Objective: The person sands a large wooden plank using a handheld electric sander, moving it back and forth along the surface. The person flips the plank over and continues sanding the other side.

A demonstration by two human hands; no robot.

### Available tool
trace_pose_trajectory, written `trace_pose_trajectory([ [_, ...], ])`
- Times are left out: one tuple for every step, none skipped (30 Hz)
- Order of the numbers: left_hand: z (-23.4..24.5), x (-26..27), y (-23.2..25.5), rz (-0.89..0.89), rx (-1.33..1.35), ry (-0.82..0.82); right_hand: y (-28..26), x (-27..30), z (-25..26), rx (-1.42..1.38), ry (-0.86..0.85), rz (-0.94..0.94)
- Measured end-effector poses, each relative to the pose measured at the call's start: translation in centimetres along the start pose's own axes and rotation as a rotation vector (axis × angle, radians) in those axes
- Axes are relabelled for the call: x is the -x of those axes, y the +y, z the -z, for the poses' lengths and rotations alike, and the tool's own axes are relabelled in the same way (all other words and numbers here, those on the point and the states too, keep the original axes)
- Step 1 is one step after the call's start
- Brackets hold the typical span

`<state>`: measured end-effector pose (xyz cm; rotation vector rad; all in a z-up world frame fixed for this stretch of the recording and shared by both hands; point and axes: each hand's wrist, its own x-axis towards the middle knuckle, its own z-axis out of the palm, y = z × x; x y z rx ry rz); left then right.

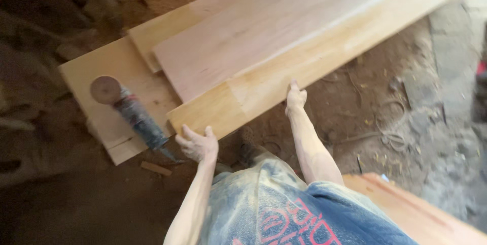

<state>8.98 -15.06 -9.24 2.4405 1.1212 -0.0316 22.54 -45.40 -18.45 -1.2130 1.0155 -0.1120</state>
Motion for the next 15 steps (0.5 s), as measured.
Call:
trace_pose_trajectory([
  [-0.2, 0.1, -0.1, -0.021, -0.005, 0.001, -0.7, -0.9, 0.6, -0.023, -0.017, 0.012],
  [0.0, 0.3, -0.5, -0.018, -0.003, -0.029, -1.1, -1.4, 1.6, -0.049, -0.032, 0.023],
  [0.2, 0.5, -0.9, -0.016, -0.002, -0.058, -1.6, -1.9, 2.9, -0.042, -0.032, -0.038],
  [0.2, 0.6, -0.8, -0.019, 0.001, -0.082, -2.2, -2.4, 3.6, -0.045, -0.036, -0.095],
  [0.3, 1.3, -0.6, -0.095, -0.066, -0.063, -2.7, -2.8, 4.2, -0.05, -0.041, -0.152],
  [0.1, 2.2, 0.1, -0.179, -0.123, -0.039, -3.5, -3.5, 4.5, -0.056, -0.055, -0.163],
  [-0.3, 2.9, 1.2, -0.263, -0.177, -0.013, -4.2, -4.3, 5.0, -0.063, -0.07, -0.173],
  [-1.4, 4.2, 2.6, -0.366, -0.168, -0.044, -4.9, -5.3, 6.0, -0.053, -0.089, -0.182],
  [-2.4, 5.6, 3.7, -0.468, -0.157, -0.074, -5.2, -6.0, 7.0, -0.093, -0.075, -0.205],
  [-3.6, 6.8, 4.9, -0.565, -0.14, -0.095, -5.4, -7.0, 7.3, -0.13, -0.071, -0.223],
  [-4.9, 8.1, 6.3, -0.636, -0.129, -0.159, -5.9, -8.1, 7.8, -0.167, -0.068, -0.24],
  [-6.6, 9.0, 8.6, -0.714, -0.111, -0.212, -7.0, -9.7, 8.2, -0.14, -0.065, -0.222],
  [-8.2, 9.9, 11.0, -0.794, -0.096, -0.264, -7.9, -11.2, 8.8, -0.112, -0.06, -0.205],
  [-10.2, 10.8, 13.9, -0.857, -0.127, -0.281, -9.0, -13.0, 9.5, -0.129, -0.087, -0.161],
  [-12.0, 11.4, 16.4, -0.92, -0.161, -0.294, -10.0, -14.8, 10.3, -0.145, -0.114, -0.116],
])
